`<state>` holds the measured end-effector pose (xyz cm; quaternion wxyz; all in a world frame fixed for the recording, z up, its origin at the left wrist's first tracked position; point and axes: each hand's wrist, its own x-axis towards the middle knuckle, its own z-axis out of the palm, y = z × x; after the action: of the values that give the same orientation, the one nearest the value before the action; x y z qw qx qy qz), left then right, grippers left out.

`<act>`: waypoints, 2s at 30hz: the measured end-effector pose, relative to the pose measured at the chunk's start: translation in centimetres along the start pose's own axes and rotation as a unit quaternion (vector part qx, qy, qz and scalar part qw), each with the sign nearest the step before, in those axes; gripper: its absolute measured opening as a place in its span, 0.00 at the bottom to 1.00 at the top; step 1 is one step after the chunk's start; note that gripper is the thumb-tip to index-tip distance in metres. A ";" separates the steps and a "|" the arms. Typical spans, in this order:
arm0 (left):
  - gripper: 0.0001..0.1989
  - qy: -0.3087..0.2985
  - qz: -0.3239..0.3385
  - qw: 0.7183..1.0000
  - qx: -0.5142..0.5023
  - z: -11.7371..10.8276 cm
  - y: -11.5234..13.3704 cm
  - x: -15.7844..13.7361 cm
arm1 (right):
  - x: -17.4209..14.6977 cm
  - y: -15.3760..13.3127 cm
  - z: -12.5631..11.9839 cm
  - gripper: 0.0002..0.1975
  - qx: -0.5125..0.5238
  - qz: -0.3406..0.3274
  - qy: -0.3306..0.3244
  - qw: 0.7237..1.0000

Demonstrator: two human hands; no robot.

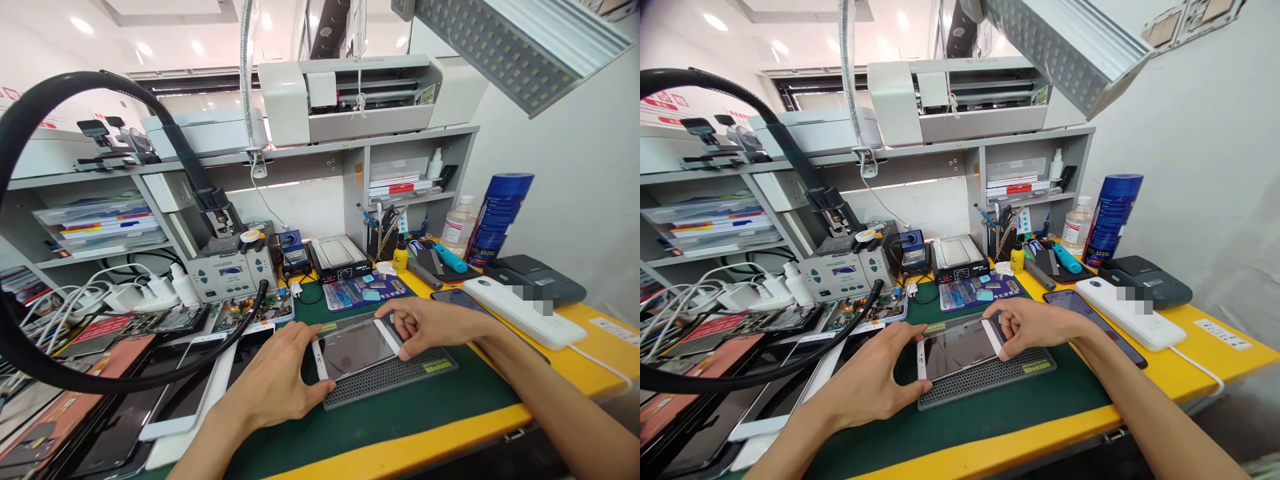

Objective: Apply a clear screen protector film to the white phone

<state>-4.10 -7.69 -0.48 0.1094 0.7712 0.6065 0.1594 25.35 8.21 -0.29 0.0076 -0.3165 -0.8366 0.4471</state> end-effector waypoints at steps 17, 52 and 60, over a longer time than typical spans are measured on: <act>0.33 -0.005 0.004 1.000 -0.006 0.0 0.0 0.1 | -0.3 -0.4 0.0 0.43 -0.002 0.007 -0.008 1.000; 0.27 -0.029 0.020 0.999 0.019 0.3 -0.4 0.2 | -0.2 -0.2 0.1 0.42 -0.032 -0.003 -0.003 0.999; 0.27 -0.030 0.011 0.999 0.026 0.4 -0.6 0.2 | -0.2 -0.2 0.2 0.43 -0.026 0.004 -0.001 1.000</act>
<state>-4.46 -7.34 -1.03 0.1056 0.7850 0.5982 0.1214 25.32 7.88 -0.25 -0.0036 -0.3196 -0.8466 0.4256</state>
